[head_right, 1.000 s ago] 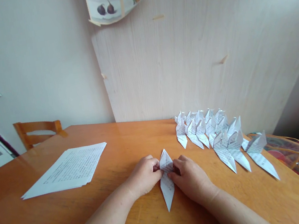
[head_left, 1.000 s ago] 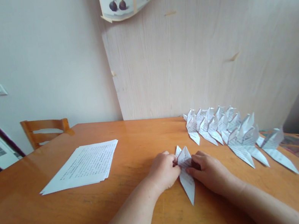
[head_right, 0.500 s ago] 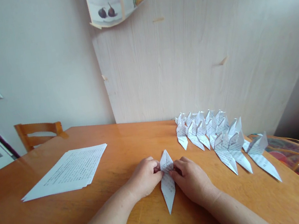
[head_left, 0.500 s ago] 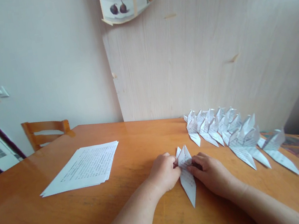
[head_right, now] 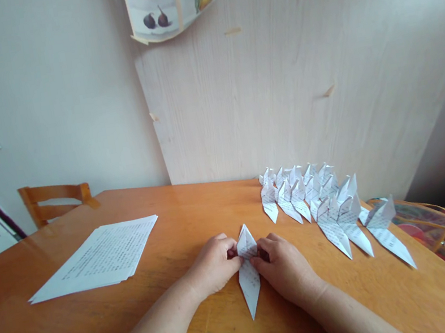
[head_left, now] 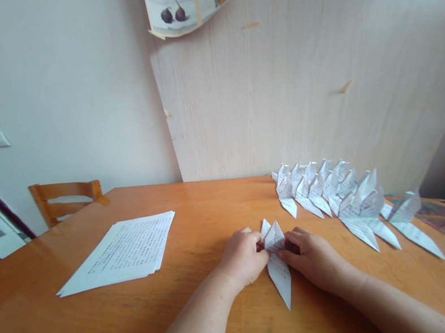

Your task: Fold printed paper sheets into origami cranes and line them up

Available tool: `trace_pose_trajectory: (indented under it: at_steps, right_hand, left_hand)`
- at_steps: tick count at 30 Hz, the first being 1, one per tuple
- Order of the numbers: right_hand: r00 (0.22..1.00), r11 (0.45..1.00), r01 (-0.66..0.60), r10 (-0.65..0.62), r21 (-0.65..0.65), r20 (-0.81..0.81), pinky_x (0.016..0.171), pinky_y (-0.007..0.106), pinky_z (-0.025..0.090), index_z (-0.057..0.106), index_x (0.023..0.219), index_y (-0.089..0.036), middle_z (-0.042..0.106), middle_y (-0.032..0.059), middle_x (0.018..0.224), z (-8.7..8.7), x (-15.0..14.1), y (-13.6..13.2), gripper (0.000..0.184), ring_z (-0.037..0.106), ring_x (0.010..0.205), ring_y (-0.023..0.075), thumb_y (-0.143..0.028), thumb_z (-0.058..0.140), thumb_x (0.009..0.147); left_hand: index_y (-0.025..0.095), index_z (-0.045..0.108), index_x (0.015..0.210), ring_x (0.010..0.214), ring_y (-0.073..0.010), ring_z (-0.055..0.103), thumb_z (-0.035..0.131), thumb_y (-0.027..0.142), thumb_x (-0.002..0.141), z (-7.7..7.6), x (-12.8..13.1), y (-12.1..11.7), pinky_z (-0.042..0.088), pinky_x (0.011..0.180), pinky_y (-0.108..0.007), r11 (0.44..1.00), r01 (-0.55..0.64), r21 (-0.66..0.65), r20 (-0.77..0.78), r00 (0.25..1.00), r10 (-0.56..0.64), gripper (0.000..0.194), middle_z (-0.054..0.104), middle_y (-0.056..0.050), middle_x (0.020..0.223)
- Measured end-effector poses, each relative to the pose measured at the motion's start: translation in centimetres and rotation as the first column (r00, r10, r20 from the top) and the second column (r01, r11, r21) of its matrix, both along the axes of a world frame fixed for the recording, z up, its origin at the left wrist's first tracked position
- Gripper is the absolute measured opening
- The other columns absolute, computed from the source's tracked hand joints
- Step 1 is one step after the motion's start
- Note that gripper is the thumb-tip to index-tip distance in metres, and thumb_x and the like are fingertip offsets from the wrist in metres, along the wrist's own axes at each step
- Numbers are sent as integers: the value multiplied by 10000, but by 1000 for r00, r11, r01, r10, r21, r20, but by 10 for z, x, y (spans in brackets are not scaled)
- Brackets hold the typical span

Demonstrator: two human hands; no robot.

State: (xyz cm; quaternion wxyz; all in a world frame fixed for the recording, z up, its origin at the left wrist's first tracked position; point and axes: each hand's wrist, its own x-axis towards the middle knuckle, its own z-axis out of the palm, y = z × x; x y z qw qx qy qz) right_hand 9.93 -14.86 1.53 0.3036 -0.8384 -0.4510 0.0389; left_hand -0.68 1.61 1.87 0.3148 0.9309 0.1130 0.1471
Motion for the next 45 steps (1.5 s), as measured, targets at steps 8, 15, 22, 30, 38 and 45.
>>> trace_pose_trajectory:
  at_steps: [8, 15, 22, 30, 38, 45]
  right_hand:
    - [999, 1000, -26, 26, 5, -37, 634, 281, 386, 562, 748, -215, 589, 14, 779, 4, -2, -3, 113, 556, 699, 171, -273, 647, 794]
    - [998, 995, -21, 27, 102, -63, 695, 308, 422, 661, 896, -224, 603, 24, 815, 9, -3, -5, 101, 572, 756, 193, -270, 618, 818]
    - [995, 982, -10, 29, 189, -98, 750, 324, 442, 706, 1026, -225, 646, 42, 891, 18, -5, -7, 225, 612, 839, 211, -337, 600, 863]
    - [983, 963, -29, 76, 270, -165, 719, 307, 450, 722, 952, -219, 682, 37, 866, 19, -5, -7, 177, 616, 802, 199, -294, 595, 854]
    - [960, 953, -6, 90, 302, -266, 735, 311, 467, 716, 875, -216, 698, 37, 848, 14, -2, -6, 217, 628, 815, 208, -360, 555, 893]
    - [914, 945, -8, 139, 326, -381, 691, 289, 466, 688, 871, -203, 667, 19, 793, 15, -3, -6, 271, 589, 767, 189, -432, 547, 909]
  left_hand:
    - [208, 690, 861, 798, -185, 585, 694, 211, 672, 13, -6, -1, 418, 665, -257, 998, 14, -55, -9, 1000, -15, 189, 625, -21, 877]
    - [207, 709, 938, 973, -215, 614, 713, 241, 716, 23, -9, -4, 458, 840, -291, 974, 77, -215, 49, 997, -68, 224, 652, -42, 1013]
    - [198, 698, 977, 978, -198, 607, 676, 220, 769, 30, -11, -7, 445, 886, -295, 919, 151, -363, 113, 987, -118, 210, 690, -29, 1014]
    - [149, 697, 927, 879, -177, 612, 615, 223, 825, 31, -10, -10, 461, 807, -274, 852, 151, -501, 137, 986, -94, 150, 703, -32, 920]
    - [127, 687, 901, 831, -170, 592, 625, 297, 851, 30, -8, -9, 449, 778, -275, 824, 119, -555, 150, 988, -41, 188, 691, -44, 889]
    - [129, 674, 865, 796, -155, 562, 629, 293, 845, 33, -10, -11, 438, 753, -262, 804, 121, -582, 171, 985, -25, 171, 657, -26, 848]
